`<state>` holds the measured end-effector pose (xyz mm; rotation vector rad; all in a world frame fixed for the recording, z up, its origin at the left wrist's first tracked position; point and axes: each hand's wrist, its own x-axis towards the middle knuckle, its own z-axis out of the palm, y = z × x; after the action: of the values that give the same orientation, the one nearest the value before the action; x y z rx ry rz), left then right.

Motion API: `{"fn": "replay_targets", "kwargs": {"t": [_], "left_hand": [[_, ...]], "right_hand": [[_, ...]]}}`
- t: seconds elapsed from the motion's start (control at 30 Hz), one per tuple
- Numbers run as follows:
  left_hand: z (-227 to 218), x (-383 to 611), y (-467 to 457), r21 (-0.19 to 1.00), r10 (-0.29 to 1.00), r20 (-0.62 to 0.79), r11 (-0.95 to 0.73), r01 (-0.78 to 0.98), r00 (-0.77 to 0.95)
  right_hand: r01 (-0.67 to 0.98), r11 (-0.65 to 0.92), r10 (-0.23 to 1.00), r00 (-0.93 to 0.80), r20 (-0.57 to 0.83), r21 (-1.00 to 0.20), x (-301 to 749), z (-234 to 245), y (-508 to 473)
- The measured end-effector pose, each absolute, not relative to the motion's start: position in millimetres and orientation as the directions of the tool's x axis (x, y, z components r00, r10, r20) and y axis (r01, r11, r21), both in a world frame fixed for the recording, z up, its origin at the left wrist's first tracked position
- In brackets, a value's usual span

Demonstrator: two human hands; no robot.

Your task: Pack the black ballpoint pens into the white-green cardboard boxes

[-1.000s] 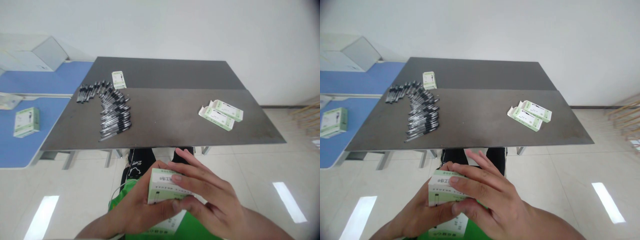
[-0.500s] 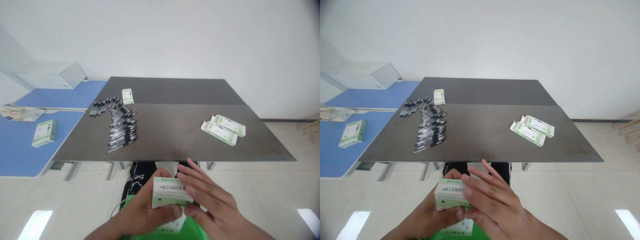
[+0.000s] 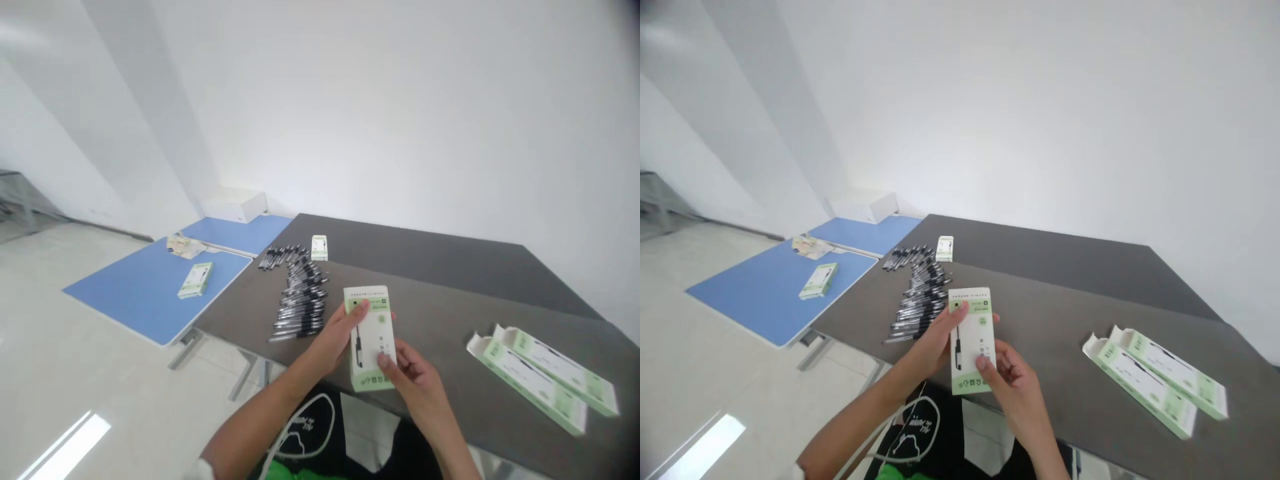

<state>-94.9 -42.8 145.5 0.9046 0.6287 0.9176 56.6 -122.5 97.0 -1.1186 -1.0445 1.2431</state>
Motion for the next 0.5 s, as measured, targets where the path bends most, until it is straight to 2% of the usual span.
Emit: {"fn": "replay_targets", "kwargs": {"t": [0.13, 0.3, 0.4, 0.5], "left_hand": [[128, -110, -19, 0.914, 0.890, -0.096, 0.257, -0.315, 0.445], [116, -145, -8, 0.945, 0.920, -0.117, 0.219, -0.244, 0.375], [124, -185, 2, 0.953, 0.954, -0.123, 0.191, -0.236, 0.273], [141, -248, 20, 0.966, 0.986, -0.132, 0.150, -0.211, 0.097]], "right_hand": [[-0.248, -0.042, 0.996, 0.065, -0.060, -0.968, 50, 88, -93], [-0.232, 0.007, 1.000, 0.023, 0.001, -0.973, 25, 73, -71], [-0.195, 0.062, 0.998, 0.022, 0.059, -0.979, 21, 61, -58], [-0.154, 0.112, 0.991, 0.093, 0.099, -0.982, 34, 39, -47]]}}
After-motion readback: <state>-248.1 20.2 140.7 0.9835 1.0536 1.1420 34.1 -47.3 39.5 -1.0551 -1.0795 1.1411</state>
